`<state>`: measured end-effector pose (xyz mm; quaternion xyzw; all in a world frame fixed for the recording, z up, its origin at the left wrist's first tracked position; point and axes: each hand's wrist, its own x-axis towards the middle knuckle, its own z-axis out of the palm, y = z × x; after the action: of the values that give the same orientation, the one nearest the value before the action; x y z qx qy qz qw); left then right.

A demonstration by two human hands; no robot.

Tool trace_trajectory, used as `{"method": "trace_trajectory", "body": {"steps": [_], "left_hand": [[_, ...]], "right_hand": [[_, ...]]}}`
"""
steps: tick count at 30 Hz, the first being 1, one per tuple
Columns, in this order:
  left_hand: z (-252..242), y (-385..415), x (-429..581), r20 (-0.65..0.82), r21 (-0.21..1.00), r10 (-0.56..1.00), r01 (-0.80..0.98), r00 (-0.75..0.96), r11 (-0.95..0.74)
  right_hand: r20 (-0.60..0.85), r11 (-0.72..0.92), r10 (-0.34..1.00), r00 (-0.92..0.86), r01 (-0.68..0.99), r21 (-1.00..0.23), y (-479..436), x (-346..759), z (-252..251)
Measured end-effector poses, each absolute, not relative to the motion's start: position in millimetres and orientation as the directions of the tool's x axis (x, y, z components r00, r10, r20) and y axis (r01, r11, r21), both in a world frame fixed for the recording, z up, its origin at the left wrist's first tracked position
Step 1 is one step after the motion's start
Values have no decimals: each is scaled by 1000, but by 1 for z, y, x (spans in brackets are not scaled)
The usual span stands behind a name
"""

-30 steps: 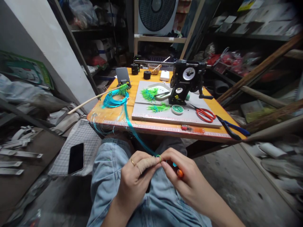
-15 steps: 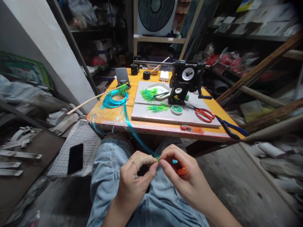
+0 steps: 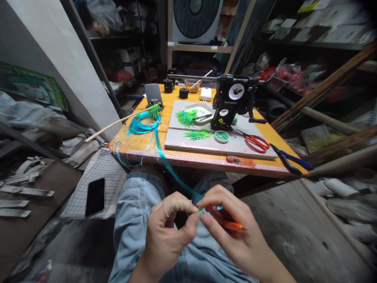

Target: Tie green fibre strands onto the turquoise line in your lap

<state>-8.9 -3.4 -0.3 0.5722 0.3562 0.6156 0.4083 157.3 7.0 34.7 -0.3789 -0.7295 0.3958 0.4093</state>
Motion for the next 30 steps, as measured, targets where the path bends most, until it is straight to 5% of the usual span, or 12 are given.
{"method": "trace_trajectory", "body": {"steps": [13,22,30], "left_hand": [[-2,1,-11,507,838,860,-266,54,-478],[-3,0,-1,33,872,999,-489,20,-19],[-3,3,0,-74,819,996,-567,46,87]], "right_hand": [[423,544,806,-414,235,-805,6,158,37],[371,493,845,-386,294,-819,5,152,35],[166,218,911,-378,99,-971,8,147,24]]}}
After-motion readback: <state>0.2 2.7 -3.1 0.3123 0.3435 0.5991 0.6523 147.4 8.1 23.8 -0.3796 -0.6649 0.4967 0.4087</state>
